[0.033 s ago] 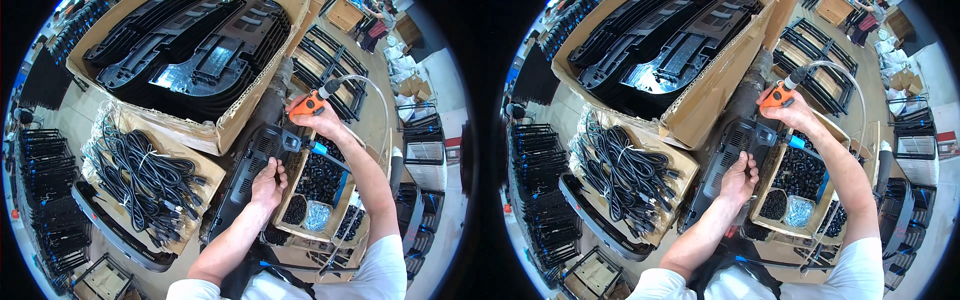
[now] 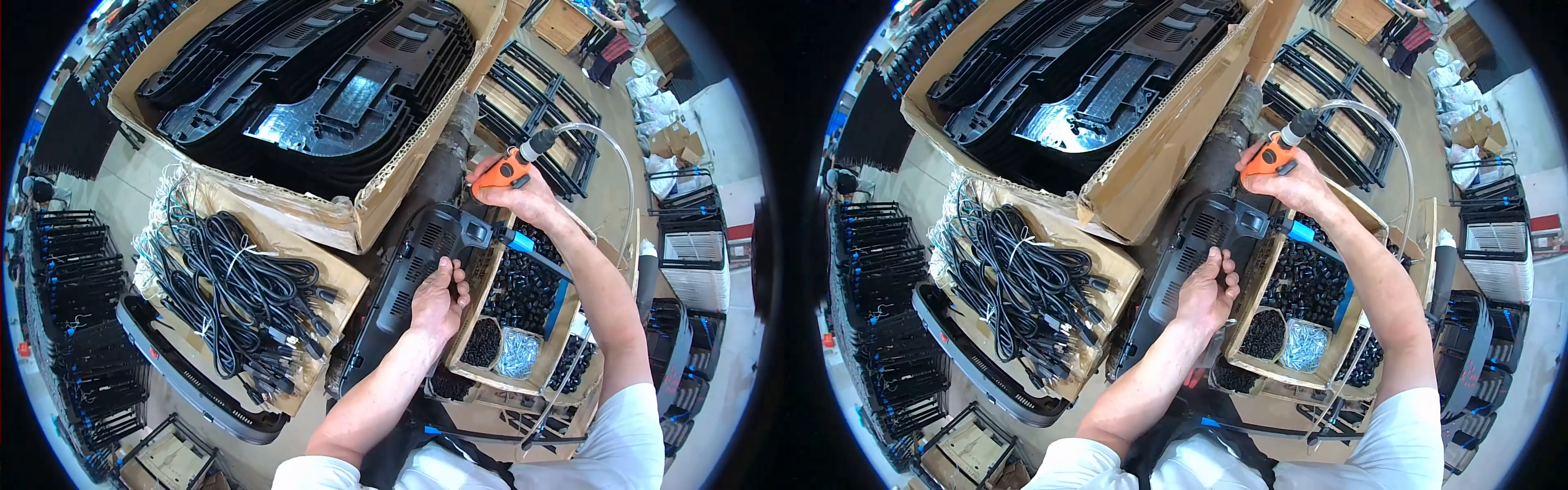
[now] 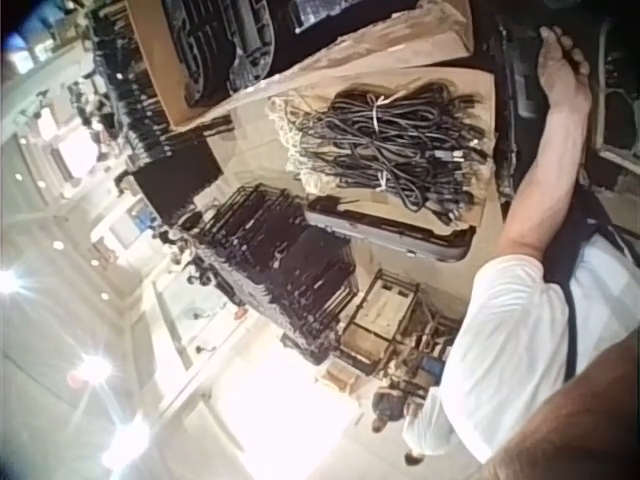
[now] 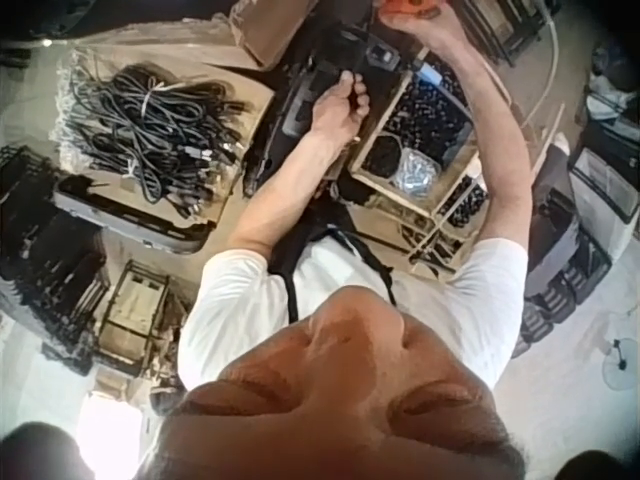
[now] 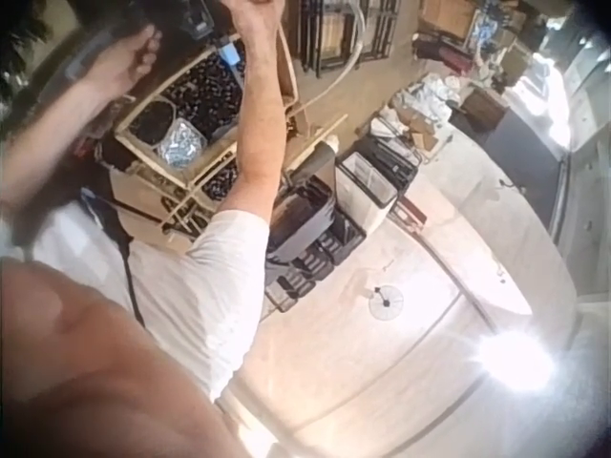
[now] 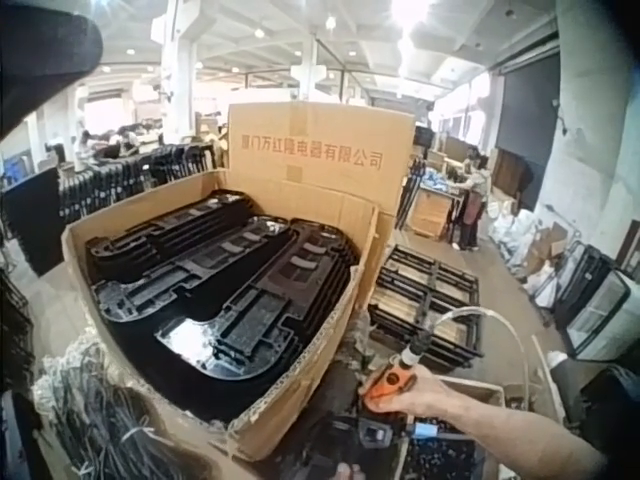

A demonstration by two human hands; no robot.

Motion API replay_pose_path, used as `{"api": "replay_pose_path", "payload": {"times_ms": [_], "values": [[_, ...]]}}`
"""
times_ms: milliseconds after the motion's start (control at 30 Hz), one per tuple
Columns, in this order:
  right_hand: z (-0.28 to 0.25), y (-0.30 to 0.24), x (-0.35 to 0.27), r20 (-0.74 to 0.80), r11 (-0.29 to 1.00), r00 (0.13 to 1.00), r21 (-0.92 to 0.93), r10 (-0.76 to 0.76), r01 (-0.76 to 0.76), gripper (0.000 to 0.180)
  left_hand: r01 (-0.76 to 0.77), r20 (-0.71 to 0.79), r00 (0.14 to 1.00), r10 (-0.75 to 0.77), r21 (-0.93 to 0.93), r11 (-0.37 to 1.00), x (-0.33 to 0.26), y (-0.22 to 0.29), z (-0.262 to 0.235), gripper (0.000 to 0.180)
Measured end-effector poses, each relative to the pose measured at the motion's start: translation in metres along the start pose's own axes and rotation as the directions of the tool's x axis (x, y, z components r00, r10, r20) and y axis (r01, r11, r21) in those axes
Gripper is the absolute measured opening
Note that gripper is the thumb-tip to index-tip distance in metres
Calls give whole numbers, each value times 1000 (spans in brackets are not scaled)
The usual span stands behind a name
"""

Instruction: Assemble plastic automotive components, specifically rack parts, using an electric screwdriver and various fasteners.

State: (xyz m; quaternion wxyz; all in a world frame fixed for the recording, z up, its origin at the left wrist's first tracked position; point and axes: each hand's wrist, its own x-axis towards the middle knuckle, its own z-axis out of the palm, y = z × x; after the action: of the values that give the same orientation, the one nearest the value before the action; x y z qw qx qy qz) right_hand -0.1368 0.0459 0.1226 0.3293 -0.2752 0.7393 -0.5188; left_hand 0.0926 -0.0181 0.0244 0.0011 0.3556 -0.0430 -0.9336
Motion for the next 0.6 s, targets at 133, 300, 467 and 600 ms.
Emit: {"api": "replay_pose_path", "payload": {"times_ms": [133,300,467,600], "values": [[4,4,-2,-18,998,1000,61,-23,24,40,-13,-24,1000,12,-21,1000,4,2,3,25],[9,2,-9,-133,999,990,-7,53,-54,45,-16,-36,999,14,-53,998,5,7,12,23],[25,-8,-30,-190,997,979,-41,-72,66,54,-70,-19,997,69,-95,993,13,12,9,25],[59,-44,-78,-128,978,980,118,-156,171,61,-87,-72,995,74,-199,976,12,27,8,25]]}}
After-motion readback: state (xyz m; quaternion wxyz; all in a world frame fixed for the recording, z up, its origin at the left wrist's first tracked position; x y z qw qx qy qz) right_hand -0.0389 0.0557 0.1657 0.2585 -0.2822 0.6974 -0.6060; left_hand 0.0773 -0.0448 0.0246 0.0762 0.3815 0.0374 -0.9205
